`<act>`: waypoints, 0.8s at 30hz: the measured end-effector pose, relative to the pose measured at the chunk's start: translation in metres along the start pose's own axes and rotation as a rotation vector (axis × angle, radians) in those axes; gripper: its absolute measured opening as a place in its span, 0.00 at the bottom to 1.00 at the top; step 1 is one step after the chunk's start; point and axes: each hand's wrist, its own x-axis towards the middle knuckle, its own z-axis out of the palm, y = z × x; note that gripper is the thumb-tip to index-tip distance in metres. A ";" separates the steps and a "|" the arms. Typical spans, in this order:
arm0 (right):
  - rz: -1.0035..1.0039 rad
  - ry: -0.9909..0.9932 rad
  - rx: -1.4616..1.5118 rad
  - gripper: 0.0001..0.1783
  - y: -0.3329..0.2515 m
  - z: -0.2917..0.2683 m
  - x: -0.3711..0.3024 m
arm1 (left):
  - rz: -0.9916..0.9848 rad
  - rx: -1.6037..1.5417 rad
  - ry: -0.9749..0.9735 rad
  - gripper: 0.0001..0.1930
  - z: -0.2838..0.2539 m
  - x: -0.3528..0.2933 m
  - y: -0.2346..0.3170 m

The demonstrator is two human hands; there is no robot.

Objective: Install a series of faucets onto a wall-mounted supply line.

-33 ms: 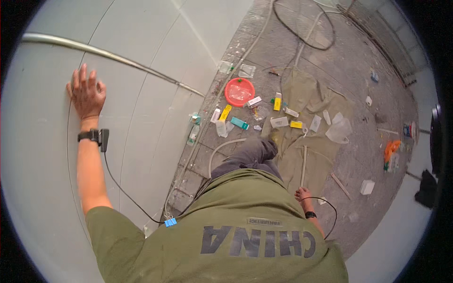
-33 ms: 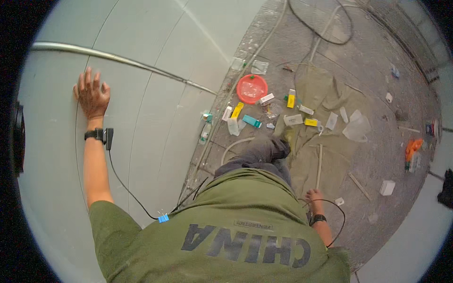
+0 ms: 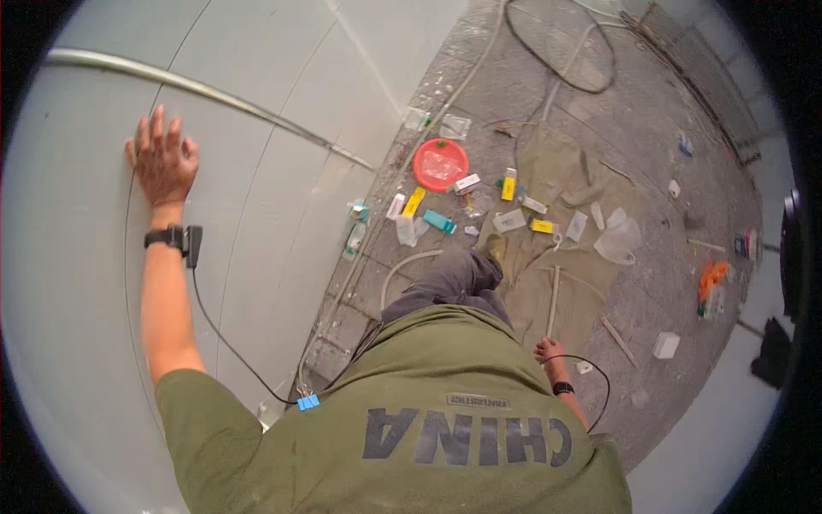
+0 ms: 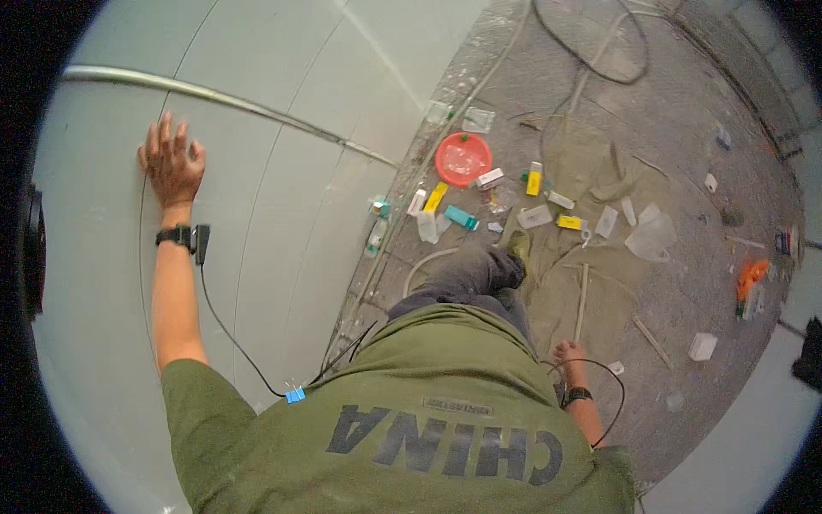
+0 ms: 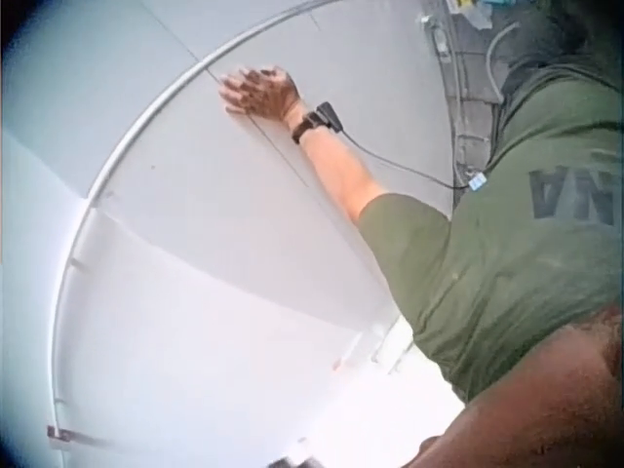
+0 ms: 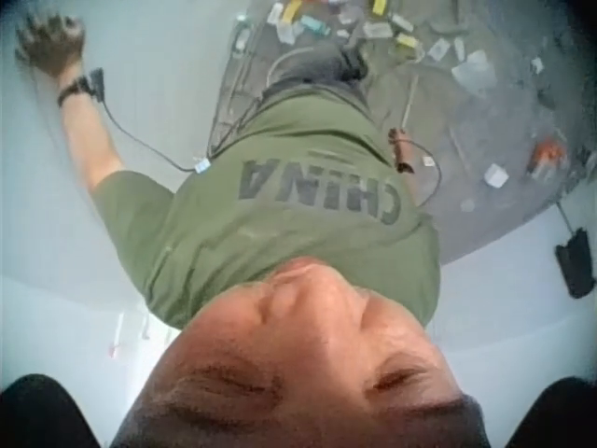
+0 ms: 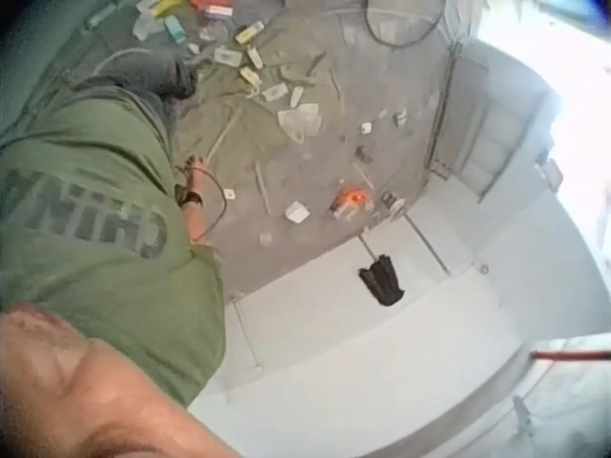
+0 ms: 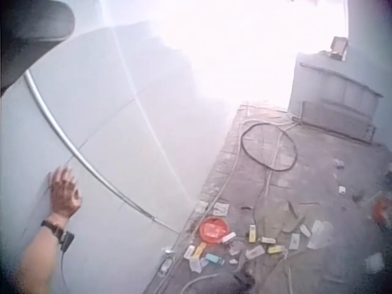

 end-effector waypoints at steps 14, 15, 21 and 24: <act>0.016 -0.115 -0.112 0.14 -0.033 0.070 0.012 | 0.058 0.041 -0.070 0.24 0.011 -0.005 -0.002; 0.022 -0.075 -0.086 0.13 -0.031 0.075 0.011 | 0.062 0.031 -0.068 0.25 0.013 -0.005 -0.001; -0.198 -0.242 -0.069 0.12 0.013 0.056 0.026 | 0.037 -0.034 -0.030 0.26 0.002 0.006 0.002; 0.016 -0.115 -0.018 0.11 0.003 0.082 0.026 | 0.018 -0.015 -0.046 0.26 -0.008 0.003 0.008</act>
